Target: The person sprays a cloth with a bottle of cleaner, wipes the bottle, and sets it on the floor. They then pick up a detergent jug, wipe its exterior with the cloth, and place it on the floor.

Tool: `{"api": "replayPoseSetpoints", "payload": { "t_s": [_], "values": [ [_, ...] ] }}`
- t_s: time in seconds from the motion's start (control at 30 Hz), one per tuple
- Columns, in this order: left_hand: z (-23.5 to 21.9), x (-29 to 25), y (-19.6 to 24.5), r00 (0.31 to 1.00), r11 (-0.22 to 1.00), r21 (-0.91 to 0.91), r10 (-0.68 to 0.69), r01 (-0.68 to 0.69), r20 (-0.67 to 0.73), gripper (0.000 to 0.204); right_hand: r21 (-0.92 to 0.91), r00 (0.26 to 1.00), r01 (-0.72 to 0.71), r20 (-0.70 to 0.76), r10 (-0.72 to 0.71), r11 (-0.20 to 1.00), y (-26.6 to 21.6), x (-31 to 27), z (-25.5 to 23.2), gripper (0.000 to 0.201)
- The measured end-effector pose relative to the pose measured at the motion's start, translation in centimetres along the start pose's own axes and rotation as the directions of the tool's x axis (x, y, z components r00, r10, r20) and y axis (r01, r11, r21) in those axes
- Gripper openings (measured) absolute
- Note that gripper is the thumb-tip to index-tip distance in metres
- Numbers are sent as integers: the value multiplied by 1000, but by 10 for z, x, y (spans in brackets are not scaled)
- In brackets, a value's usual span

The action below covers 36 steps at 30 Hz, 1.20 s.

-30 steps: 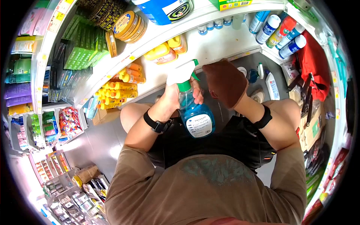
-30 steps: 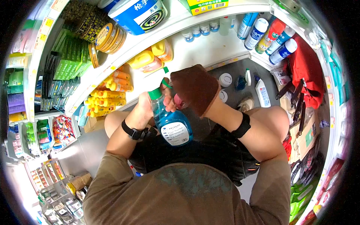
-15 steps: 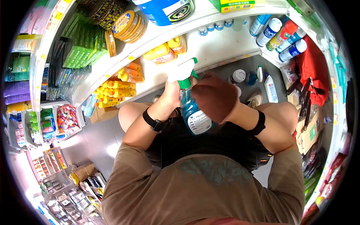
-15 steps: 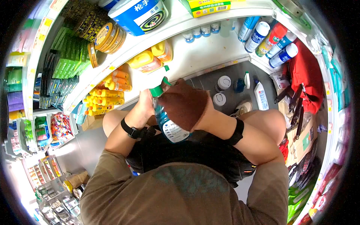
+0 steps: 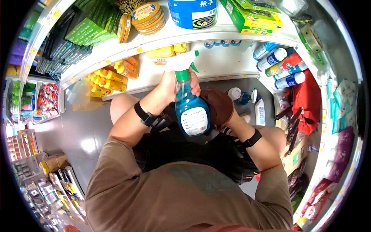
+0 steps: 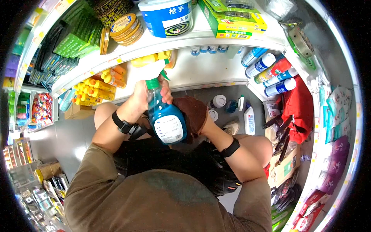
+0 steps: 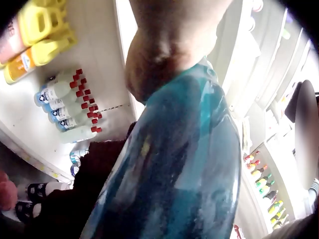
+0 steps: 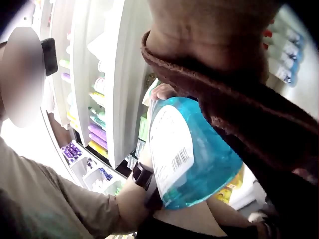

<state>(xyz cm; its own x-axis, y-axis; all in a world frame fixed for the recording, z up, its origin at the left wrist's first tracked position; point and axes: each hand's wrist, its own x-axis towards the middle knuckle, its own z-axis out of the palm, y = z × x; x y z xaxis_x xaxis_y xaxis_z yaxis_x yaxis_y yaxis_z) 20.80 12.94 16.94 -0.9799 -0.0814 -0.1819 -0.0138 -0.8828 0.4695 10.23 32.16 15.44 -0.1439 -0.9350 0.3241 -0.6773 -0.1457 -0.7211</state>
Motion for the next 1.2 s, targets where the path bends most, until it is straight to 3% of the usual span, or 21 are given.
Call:
{"api": "replayPoseSetpoints", "payload": {
  "t_s": [0.07, 0.13, 0.2, 0.23, 0.33, 0.37, 0.47, 0.57, 0.67, 0.73, 0.8, 0.83, 0.87, 0.9, 0.93, 0.97, 1.0, 1.07, 1.13, 1.17, 1.2],
  "values": [
    [2, 1, 4, 999, 999, -18, 27, -27, -45, 40, 95, 984, 161, -89, -153, 982, 5, 1, 5, 36],
    [9, 0, 9, 992, 997, 12, 72, -71, -101, 42, -87, 973, 228, 51, -224, 970, 2, 9, 4, 27],
    [17, 0, 12, 979, 994, 71, 94, -82, -183, 50, -412, 973, 221, 154, -171, 884, 1, 12, 13, 22],
    [23, 1, 12, 968, 990, 111, 107, -84, -225, 52, -394, 978, 208, 108, -180, 895, -2, 14, 17, 16],
    [36, 2, 12, 939, 993, 91, 103, -77, -328, 59, -314, 999, 39, -18, -47, 948, -4, 10, 37, 14],
    [38, 1, 11, 924, 996, 43, 91, -81, -372, 59, -265, 997, -76, 8, 81, 961, -5, 9, 38, 19],
    [47, 0, 10, 887, 995, 12, 90, -95, -453, 56, 77, 977, -204, 83, 198, 976, -4, 12, 30, 25],
    [47, -2, 6, 861, 996, 43, 85, -73, -502, 51, 404, 953, -302, 141, 267, 863, 20, 5, 57, 27],
    [47, -2, 6, 832, 998, 21, 59, -57, -552, 49, 638, 896, -374, 60, 441, 673, 15, 12, 75, 23],
    [46, 3, 8, 813, 998, 57, 58, -30, -580, 47, 859, 806, -415, 194, 559, 300, 7, 18, 75, 33],
    [47, 7, 4, 805, 995, 95, 75, -23, -589, 45, 862, 706, -358, 501, 500, -358, -13, 30, 53, 43],
    [47, 10, 2, 809, 992, 119, 97, -34, -580, 44, 804, 649, -407, 589, 482, -434, -8, 28, 54, 53],
    [47, 10, 1, 811, 988, 145, 122, -47, -572, 44, 809, 658, -386, 578, 482, -444, -12, 31, 46, 54],
    [46, 4, 0, 875, 979, 199, 133, -43, -465, 38, 812, 669, -362, 568, 480, -457, -22, 36, 37, 55],
    [42, 1, 1, 871, 951, 305, 190, -49, -454, 36, 815, 679, -336, 557, 477, -473, -27, 39, 31, 56],
    [38, 0, 1, 867, 912, 406, 244, -53, -435, 34, 790, 725, -363, 572, 383, -494, -13, 34, 33, 58],
    [36, -1, 0, 864, 863, 501, 295, -59, -407, 31, 818, 755, -278, 510, 412, -504, -11, 36, 26, 59],
    [37, -8, -10, 894, 791, 596, 360, -140, -267, 26, 857, 796, -103, 376, 474, -506, -13, 39, 6, 62],
    [31, -15, -23, 912, 682, 713, 379, -162, -156, 28, 986, 884, -159, 167, 436, -56, 0, 25, -6, 50],
    [30, -25, -26, 971, 778, 627, 171, -31, -164, 39, 913, 832, -215, -14, 554, 346, 31, 11, 9, 48],
    [33, -28, -37, 984, 798, 603, 119, -16, -131, 48, 604, 865, -177, -281, 416, 777, 16, 11, -3, 45]
  ]
}}
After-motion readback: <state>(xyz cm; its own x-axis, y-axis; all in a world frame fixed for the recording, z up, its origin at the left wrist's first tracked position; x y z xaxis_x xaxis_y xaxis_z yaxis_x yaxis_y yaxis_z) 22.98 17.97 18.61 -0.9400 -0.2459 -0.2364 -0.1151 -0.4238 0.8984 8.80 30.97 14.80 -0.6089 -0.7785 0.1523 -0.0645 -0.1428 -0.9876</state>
